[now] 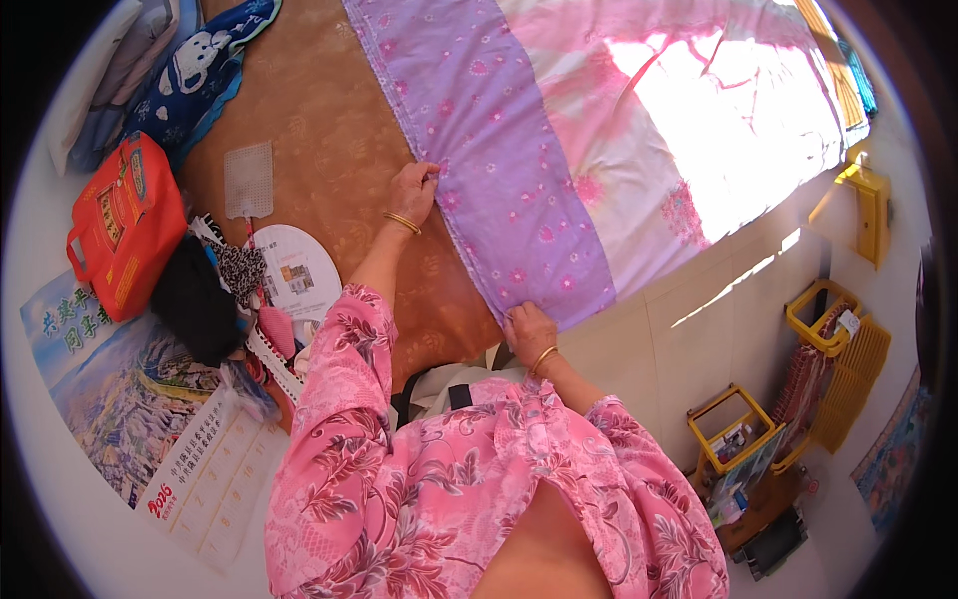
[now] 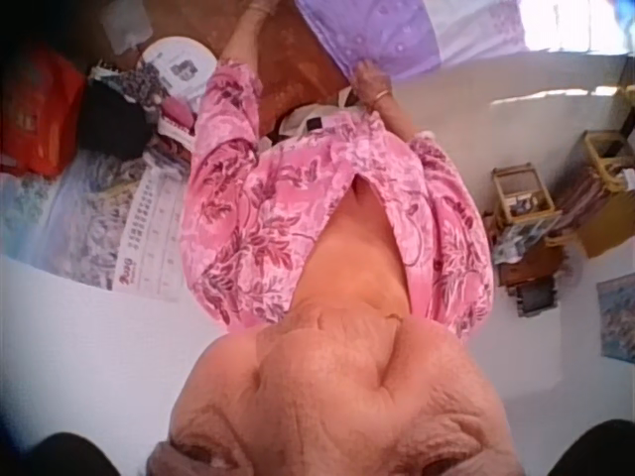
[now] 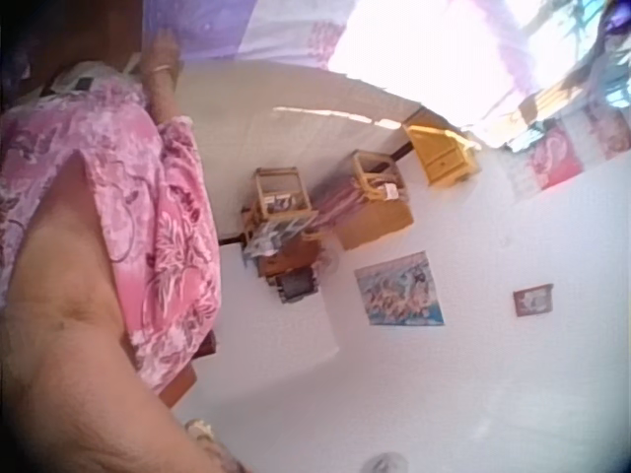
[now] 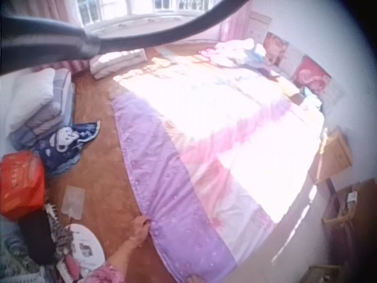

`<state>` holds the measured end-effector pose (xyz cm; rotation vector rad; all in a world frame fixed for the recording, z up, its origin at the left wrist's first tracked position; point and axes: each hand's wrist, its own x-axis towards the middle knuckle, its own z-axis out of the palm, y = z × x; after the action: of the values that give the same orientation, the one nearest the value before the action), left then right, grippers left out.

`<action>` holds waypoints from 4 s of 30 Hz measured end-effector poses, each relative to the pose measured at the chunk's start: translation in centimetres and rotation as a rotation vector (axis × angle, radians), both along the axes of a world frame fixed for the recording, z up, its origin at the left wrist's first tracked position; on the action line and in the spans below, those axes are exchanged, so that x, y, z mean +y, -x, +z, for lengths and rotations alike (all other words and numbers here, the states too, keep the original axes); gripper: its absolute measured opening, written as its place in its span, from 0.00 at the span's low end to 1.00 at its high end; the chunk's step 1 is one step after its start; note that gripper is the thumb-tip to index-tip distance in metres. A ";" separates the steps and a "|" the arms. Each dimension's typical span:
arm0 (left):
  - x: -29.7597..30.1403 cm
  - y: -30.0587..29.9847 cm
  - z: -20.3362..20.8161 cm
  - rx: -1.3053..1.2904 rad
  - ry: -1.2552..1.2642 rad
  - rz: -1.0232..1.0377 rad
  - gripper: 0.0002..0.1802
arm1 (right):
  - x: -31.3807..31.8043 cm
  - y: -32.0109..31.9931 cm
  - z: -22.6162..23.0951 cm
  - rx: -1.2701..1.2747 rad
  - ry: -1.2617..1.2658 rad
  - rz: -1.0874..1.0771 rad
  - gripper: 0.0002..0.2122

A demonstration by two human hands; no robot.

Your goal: The person folds a large floral-patterned quilt on a bed. They repeatedly smooth the fabric, fold the edges inward, and flip the quilt to align the sides. The person continues folding the quilt into a smaller, compact shape by hand.

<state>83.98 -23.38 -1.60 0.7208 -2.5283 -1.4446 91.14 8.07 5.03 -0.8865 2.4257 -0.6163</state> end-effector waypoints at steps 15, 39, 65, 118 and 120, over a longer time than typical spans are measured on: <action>-0.5 -0.5 4.3 0.189 0.652 -0.893 0.15 | 0.8 -0.8 -1.0 0.023 0.062 -0.087 0.04; 2.7 11.4 4.3 -0.151 0.491 -1.265 0.03 | 5.9 4.6 -1.4 -0.856 0.279 -0.714 0.08; 5.5 21.7 2.0 -0.505 -0.099 -1.117 0.08 | 13.3 17.2 -4.7 -1.113 0.342 -1.018 0.06; -4.1 8.5 1.9 -0.111 -0.405 0.360 0.10 | 1.0 1.7 -0.8 -0.177 -0.021 0.043 0.06; -5.3 6.8 0.5 0.031 -0.287 0.332 0.12 | 1.7 1.0 -0.9 -0.251 0.042 0.021 0.06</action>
<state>77.18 -28.67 -1.09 1.0919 -2.0709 -1.6900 90.10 9.75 4.11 -0.7987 2.1838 -0.7270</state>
